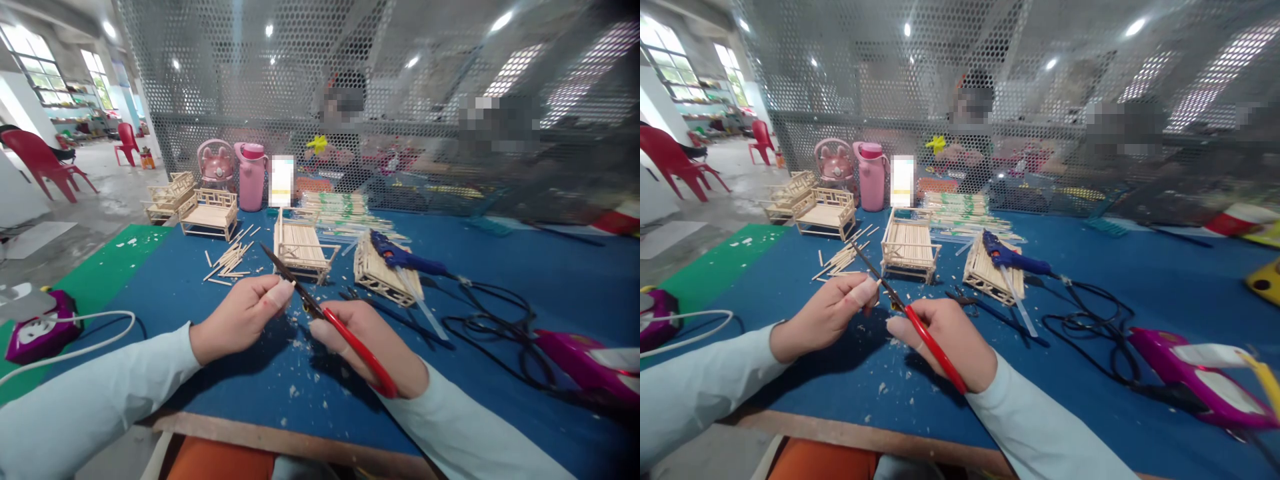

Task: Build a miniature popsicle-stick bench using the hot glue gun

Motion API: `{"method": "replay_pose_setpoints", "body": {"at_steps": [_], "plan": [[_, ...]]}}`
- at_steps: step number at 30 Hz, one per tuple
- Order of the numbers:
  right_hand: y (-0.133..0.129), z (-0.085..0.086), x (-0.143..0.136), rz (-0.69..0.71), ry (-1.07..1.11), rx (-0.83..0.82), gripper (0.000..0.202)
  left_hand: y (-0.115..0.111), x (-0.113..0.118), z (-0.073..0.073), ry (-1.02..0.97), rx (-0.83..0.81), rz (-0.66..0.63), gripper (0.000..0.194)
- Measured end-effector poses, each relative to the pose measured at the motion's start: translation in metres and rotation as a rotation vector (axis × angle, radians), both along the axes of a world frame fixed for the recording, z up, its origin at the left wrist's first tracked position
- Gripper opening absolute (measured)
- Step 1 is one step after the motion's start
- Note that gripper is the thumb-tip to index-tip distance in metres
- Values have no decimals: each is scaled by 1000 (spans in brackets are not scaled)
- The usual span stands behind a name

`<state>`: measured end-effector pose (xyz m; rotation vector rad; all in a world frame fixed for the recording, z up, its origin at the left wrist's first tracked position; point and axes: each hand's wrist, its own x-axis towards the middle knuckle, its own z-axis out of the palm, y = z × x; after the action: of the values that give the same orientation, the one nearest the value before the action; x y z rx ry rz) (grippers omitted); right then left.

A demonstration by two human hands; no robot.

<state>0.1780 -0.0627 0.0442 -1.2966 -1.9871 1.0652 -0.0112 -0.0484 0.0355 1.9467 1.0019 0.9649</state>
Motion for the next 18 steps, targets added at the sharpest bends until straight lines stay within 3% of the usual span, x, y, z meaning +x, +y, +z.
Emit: {"method": "replay_pose_setpoints", "body": {"at_steps": [4,9,14,18], "plan": [[9,0,6,-221,16,101,51,3,-4,-5,343,36,57,42],[18,-3,15,-368,70,210,52,8,1,-25,676,158,39,40],[18,-6,14,-324,43,211,54,12,8,-32,759,192,115,54],[18,-6,11,-315,43,220,54,12,4,-27,646,141,140,57]]}}
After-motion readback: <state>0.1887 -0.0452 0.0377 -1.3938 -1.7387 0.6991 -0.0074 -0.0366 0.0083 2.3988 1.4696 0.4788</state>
